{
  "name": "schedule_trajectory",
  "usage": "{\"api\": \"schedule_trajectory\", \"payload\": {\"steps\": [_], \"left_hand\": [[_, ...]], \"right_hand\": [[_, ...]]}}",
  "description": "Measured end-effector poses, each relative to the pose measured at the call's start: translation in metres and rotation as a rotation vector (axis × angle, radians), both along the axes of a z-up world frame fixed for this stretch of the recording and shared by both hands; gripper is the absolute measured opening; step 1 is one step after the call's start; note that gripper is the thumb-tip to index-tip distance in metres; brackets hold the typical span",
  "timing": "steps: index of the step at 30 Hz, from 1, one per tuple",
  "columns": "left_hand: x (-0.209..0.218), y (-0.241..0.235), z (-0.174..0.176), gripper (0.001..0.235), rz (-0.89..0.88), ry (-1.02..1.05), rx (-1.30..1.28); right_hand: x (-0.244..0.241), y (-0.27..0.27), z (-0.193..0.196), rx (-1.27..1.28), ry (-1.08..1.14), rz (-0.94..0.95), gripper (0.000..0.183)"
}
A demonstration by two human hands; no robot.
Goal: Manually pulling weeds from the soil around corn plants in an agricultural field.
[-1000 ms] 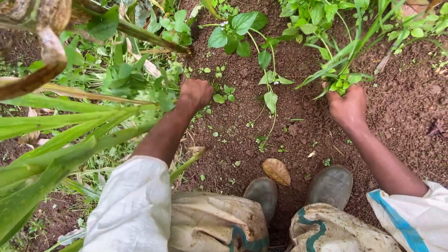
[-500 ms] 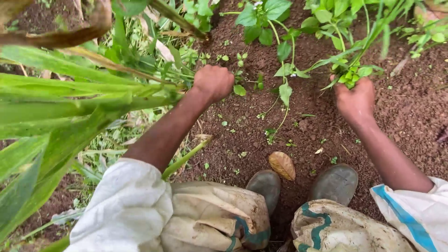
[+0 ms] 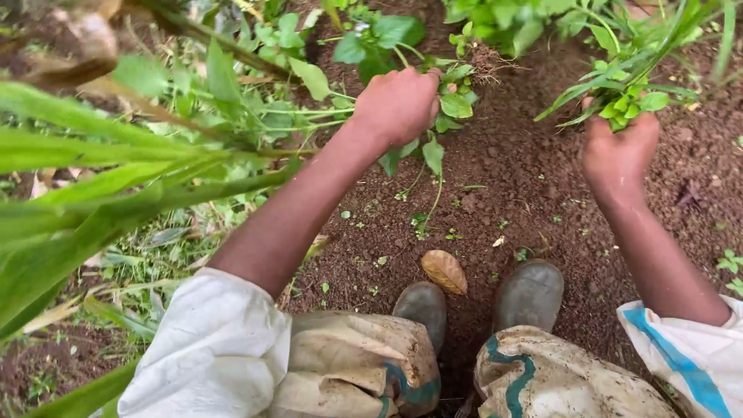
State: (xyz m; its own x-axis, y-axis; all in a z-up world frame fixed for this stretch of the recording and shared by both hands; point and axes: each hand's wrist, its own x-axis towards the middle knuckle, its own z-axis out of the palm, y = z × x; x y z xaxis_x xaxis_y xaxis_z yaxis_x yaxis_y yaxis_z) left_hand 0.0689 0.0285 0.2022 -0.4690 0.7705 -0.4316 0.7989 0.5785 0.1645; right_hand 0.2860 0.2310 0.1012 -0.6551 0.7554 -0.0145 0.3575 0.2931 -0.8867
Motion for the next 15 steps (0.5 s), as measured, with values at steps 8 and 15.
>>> {"api": "schedule_trajectory", "payload": {"steps": [8,15], "left_hand": [[0.025,0.063,-0.023,0.047,-0.122,-0.066,0.502],[0.044,0.046,-0.099,0.020,0.018,-0.265,-0.322]], "right_hand": [[0.045,0.022,-0.009,-0.065,-0.366,-0.265,0.025],[0.055,0.013,0.010,-0.175,-0.408,-0.312,0.024]]}}
